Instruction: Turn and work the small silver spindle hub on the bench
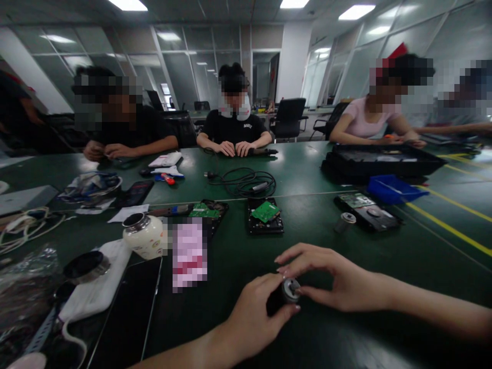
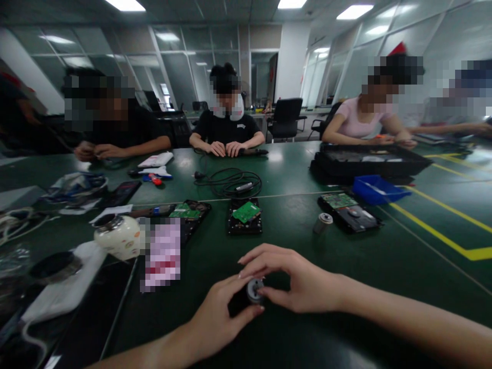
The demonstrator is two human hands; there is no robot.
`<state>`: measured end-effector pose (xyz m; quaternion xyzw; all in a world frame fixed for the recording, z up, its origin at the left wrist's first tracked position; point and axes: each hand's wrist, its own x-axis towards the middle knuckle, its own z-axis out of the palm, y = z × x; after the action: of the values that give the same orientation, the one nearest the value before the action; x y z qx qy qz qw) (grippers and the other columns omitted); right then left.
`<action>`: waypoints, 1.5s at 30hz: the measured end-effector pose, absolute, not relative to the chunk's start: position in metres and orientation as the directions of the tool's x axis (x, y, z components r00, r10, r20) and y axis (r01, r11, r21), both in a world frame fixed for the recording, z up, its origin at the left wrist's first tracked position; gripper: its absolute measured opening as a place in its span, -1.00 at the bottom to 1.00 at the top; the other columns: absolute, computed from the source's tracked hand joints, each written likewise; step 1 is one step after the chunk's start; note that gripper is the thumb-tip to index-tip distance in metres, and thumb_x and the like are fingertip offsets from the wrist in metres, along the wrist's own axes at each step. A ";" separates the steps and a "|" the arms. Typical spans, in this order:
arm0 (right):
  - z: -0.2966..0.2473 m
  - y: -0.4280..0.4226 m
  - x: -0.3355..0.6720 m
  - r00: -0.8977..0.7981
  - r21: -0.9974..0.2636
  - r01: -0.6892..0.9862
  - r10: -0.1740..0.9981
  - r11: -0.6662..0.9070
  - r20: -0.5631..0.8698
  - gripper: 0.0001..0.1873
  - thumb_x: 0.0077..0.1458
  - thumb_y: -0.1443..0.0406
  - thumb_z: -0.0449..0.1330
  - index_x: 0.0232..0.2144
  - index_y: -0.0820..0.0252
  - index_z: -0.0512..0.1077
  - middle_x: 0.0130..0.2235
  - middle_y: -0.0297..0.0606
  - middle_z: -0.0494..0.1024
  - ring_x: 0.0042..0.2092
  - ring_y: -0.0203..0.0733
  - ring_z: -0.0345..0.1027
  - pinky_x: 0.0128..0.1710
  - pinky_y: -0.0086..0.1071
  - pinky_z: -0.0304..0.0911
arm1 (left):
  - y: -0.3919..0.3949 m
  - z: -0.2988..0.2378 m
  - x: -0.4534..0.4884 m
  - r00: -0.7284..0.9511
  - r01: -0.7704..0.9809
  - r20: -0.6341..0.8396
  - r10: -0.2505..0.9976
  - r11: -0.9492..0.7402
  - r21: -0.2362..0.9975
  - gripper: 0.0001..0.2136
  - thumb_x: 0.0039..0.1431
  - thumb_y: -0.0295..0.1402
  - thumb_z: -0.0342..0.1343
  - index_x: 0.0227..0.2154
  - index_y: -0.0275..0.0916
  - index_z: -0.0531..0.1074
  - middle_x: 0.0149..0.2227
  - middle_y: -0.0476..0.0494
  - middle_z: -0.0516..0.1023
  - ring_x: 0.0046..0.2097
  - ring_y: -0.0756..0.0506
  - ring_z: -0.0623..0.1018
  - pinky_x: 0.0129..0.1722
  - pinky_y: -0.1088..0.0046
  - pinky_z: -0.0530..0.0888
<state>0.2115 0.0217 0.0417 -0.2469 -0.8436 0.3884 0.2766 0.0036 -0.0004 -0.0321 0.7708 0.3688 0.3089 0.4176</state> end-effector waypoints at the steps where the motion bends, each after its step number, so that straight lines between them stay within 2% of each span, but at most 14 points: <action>1: 0.038 0.021 0.212 -0.717 -0.795 0.199 0.638 0.573 0.280 -0.62 0.10 0.48 0.23 -0.02 0.16 0.43 0.05 -0.11 0.44 0.09 -0.14 0.35 0.07 -0.22 0.32 | 0.000 -0.032 0.004 0.530 0.322 0.160 0.833 -0.372 0.870 -0.62 0.08 -0.41 0.28 0.00 -0.18 0.46 -0.02 -0.14 0.56 0.01 -0.19 0.52 0.08 0.26 0.40; 9: 0.023 0.016 0.206 -0.671 -0.779 0.156 0.644 0.608 0.368 -0.68 0.12 0.51 0.20 -0.09 0.14 0.47 -0.03 -0.16 0.50 0.02 -0.19 0.42 0.01 -0.28 0.38 | -0.001 -0.034 0.005 0.519 0.315 0.181 0.835 -0.384 0.868 -0.69 0.07 -0.44 0.29 -0.09 -0.23 0.50 -0.09 -0.15 0.59 -0.05 -0.17 0.54 0.04 0.28 0.44; 13: 0.022 0.015 0.206 -0.618 -0.859 0.094 0.706 0.503 0.346 -0.68 0.11 0.47 0.24 -0.08 0.13 0.45 -0.01 -0.15 0.47 -0.03 -0.19 0.47 -0.10 -0.34 0.48 | -0.002 -0.033 0.005 0.525 0.344 0.144 0.839 -0.364 0.865 -0.72 0.08 -0.41 0.29 -0.11 -0.24 0.51 -0.07 -0.15 0.58 -0.04 -0.18 0.54 0.05 0.27 0.42; 17: 0.021 0.031 0.220 -0.526 -0.888 0.050 0.767 0.458 0.366 -0.66 0.09 0.45 0.27 -0.07 0.10 0.42 0.00 -0.16 0.46 -0.06 -0.14 0.51 -0.08 -0.27 0.49 | -0.002 -0.028 0.004 0.538 0.316 0.150 0.829 -0.364 0.876 -0.64 0.09 -0.42 0.28 -0.02 -0.13 0.46 -0.04 -0.06 0.57 -0.02 -0.14 0.53 0.06 0.33 0.41; 22: -0.008 0.066 0.259 -0.306 -0.876 0.221 0.884 0.428 0.354 -0.63 0.05 0.33 0.31 -0.06 0.12 0.39 0.00 -0.13 0.50 -0.04 -0.03 0.51 -0.01 -0.15 0.46 | -0.002 -0.025 0.002 0.540 0.323 0.115 0.834 -0.331 0.887 -0.57 0.11 -0.42 0.27 0.05 -0.03 0.41 0.03 0.03 0.53 0.05 -0.10 0.50 0.12 0.36 0.36; 26: -0.040 0.077 0.278 -0.328 -0.877 0.322 0.911 0.358 0.251 -0.65 0.05 0.26 0.30 -0.08 0.17 0.40 -0.02 -0.09 0.51 -0.03 -0.01 0.50 0.01 -0.09 0.44 | -0.001 -0.024 0.002 0.540 0.330 0.114 0.834 -0.335 0.883 -0.58 0.11 -0.40 0.27 0.05 -0.02 0.40 0.03 0.03 0.53 0.05 -0.11 0.50 0.12 0.35 0.36; 31: -0.051 0.076 0.280 -0.341 -0.890 0.316 0.915 0.329 0.217 -0.61 0.04 0.24 0.31 -0.07 0.17 0.40 -0.05 -0.11 0.54 -0.01 -0.03 0.49 0.03 -0.10 0.42 | -0.002 -0.024 0.003 0.541 0.345 0.113 0.833 -0.343 0.874 -0.59 0.12 -0.38 0.26 0.04 -0.04 0.41 0.03 0.01 0.54 0.05 -0.12 0.50 0.12 0.33 0.37; 36: -0.039 0.071 0.273 -0.294 -0.921 0.267 0.934 0.282 0.201 -0.58 -0.01 0.21 0.36 -0.09 0.18 0.42 -0.08 -0.09 0.57 -0.05 0.00 0.52 -0.02 -0.11 0.46 | -0.002 -0.024 0.003 0.544 0.360 0.100 0.833 -0.339 0.869 -0.59 0.12 -0.38 0.26 0.05 -0.05 0.41 0.03 0.00 0.54 0.06 -0.12 0.50 0.13 0.33 0.37; 40: -0.010 0.047 0.251 -0.331 -0.910 0.175 0.893 0.376 0.305 -0.66 0.04 0.30 0.34 -0.11 0.18 0.41 -0.05 -0.09 0.53 -0.07 -0.05 0.52 -0.04 -0.17 0.47 | -0.001 -0.023 0.004 0.544 0.350 0.105 0.832 -0.339 0.873 -0.59 0.12 -0.41 0.26 0.05 -0.08 0.41 0.03 -0.03 0.54 0.05 -0.14 0.50 0.12 0.31 0.37; 42: 0.006 0.032 0.237 -0.425 -0.877 0.125 0.824 0.463 0.375 -0.74 0.08 0.38 0.30 -0.14 0.17 0.44 -0.04 -0.14 0.50 -0.07 -0.12 0.51 -0.05 -0.21 0.48 | -0.001 -0.024 0.004 0.544 0.342 0.124 0.830 -0.354 0.871 -0.60 0.12 -0.42 0.25 0.04 -0.10 0.42 0.01 -0.06 0.55 0.04 -0.16 0.51 0.11 0.29 0.38; 45: 0.022 0.017 0.220 -0.539 -0.803 0.115 0.716 0.585 0.444 -0.73 0.10 0.46 0.26 -0.14 0.15 0.47 -0.09 -0.17 0.53 -0.06 -0.17 0.48 -0.07 -0.26 0.46 | -0.001 -0.025 0.005 0.541 0.324 0.159 0.826 -0.379 0.867 -0.65 0.11 -0.42 0.26 -0.02 -0.15 0.45 -0.03 -0.08 0.56 -0.01 -0.15 0.53 0.07 0.32 0.41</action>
<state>0.2201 0.0167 0.0219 -0.2615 -0.7939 0.3733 0.4024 0.0050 -0.0008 -0.0250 0.7734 0.3717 0.3021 0.4153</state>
